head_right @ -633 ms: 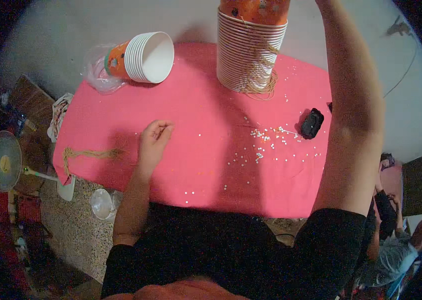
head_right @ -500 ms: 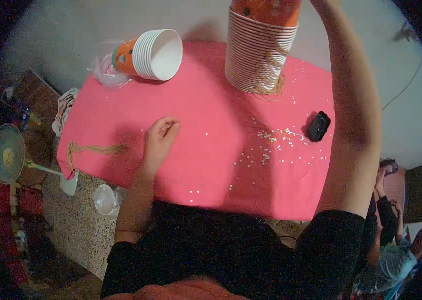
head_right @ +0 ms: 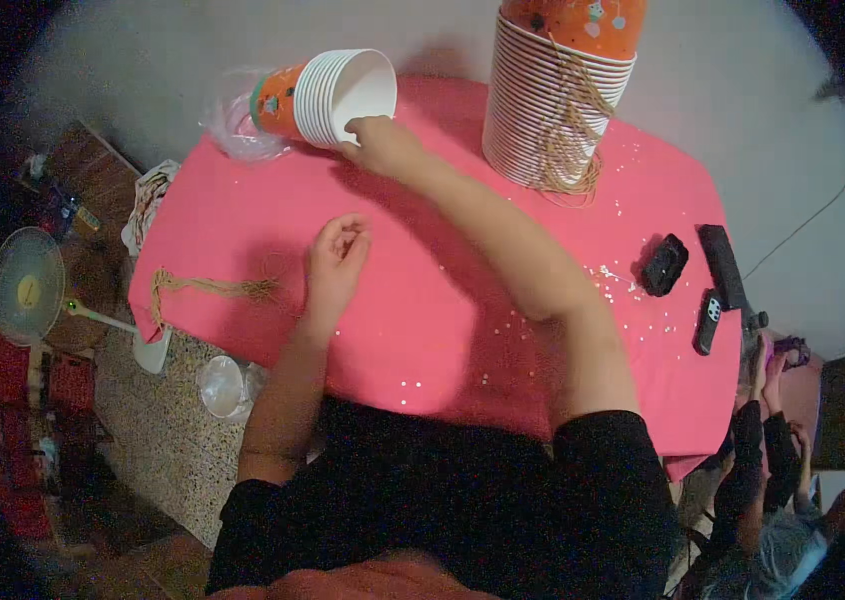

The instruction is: Attaching strings to paper buckets for assembly.

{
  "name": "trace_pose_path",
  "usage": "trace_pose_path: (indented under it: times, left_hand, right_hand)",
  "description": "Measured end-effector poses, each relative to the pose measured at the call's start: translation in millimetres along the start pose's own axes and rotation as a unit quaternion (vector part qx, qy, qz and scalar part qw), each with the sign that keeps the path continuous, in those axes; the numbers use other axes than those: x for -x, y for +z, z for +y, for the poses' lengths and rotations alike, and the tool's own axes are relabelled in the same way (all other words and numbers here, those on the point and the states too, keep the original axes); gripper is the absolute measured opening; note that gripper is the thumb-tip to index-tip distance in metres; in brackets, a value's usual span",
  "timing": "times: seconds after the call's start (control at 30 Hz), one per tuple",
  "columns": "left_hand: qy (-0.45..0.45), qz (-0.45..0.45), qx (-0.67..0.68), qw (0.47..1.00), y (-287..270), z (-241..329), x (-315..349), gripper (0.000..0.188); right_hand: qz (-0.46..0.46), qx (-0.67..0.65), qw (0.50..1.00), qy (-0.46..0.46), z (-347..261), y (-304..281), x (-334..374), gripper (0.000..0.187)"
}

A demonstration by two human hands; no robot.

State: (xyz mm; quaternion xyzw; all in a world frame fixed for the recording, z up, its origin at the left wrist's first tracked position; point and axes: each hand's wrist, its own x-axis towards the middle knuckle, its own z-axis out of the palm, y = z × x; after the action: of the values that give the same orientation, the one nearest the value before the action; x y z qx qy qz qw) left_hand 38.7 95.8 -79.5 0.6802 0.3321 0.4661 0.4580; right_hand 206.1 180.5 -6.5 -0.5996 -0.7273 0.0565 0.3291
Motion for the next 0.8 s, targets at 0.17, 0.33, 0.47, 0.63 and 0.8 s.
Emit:
trace_pose_path:
  times: [0.17,0.33,0.47,0.63,0.8]
  left_hand:
    - [0.004,0.070,0.018,0.997,-7.6,-6.8,-9.1,0.022]
    - [0.009,0.114,0.049,0.992,-16.9,-12.0,-19.4,0.028]
    - [-0.016,0.094,0.048,0.994,-21.9,-6.2,-18.6,0.034]
    - [0.003,0.064,0.014,0.998,-21.2,-4.2,-23.0,0.047]
    - [0.114,0.073,-0.117,0.984,-24.8,-5.8,-18.5,0.059]
  right_hand:
    - [0.037,-0.019,0.999,0.000,-1.6,26.0,-25.2,0.027]
    - [0.056,-0.026,0.998,-0.021,-7.2,30.0,-14.9,0.023]
    - [0.075,-0.001,0.997,-0.017,-22.1,26.8,2.4,0.022]
    - [0.106,-0.006,0.994,-0.030,-27.2,26.1,21.2,0.023]
    - [0.085,-0.009,0.994,-0.070,-38.9,28.7,43.5,0.023]
